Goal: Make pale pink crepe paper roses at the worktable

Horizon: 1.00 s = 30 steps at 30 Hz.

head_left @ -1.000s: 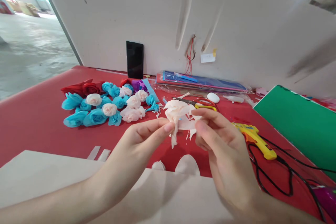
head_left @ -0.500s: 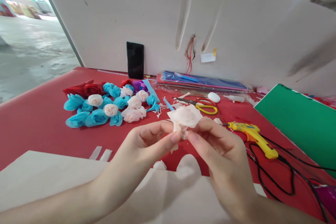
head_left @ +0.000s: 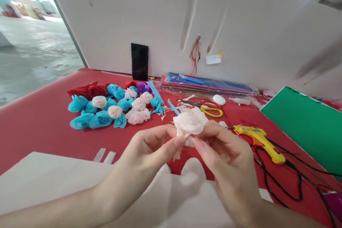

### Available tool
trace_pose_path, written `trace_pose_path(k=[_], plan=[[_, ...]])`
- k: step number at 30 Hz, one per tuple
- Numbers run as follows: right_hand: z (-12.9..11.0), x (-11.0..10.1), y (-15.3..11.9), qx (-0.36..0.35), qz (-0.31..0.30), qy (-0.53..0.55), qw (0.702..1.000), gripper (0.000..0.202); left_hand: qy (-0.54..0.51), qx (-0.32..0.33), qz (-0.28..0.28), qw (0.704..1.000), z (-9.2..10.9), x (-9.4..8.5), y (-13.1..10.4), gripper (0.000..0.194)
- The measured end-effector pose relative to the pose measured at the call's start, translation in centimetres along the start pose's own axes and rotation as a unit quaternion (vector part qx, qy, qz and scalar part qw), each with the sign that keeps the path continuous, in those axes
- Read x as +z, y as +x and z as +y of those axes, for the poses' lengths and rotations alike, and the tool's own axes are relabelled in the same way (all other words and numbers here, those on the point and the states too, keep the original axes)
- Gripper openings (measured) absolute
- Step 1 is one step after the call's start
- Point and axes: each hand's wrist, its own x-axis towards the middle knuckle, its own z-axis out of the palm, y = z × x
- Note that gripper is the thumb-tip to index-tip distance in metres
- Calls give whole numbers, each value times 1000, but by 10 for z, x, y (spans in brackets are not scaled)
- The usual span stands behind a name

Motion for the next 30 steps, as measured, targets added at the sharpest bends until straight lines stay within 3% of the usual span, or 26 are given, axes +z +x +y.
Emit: trace_pose_path(k=[4, 7, 10, 14, 20, 26, 30], plan=[[0, -5, 6, -27, 11, 34, 999, 15, 26, 18, -7, 999, 9, 2, 5, 29], [-6, -13, 13, -98, 24, 1, 995, 13, 75, 16, -29, 997, 12, -3, 8, 28], [-17, -23, 19, -186, -38, -123, 974, 23, 218, 21, -94, 971, 10, -11, 10, 30], [-26, -28, 23, -237, -150, -288, 916, 18, 368, 112, -150, 911, 4, -19, 13, 23], [-22, -24, 28, -183, -252, -356, 881, 5, 393, 212, -158, 881, -5, -20, 15, 21], [-20, -24, 28, -141, -287, -357, 878, 13, 396, 252, -162, 868, -20, -22, 18, 24], [-20, -26, 29, -106, -314, -335, 882, 13, 402, 260, -173, 861, -15, -23, 16, 24]])
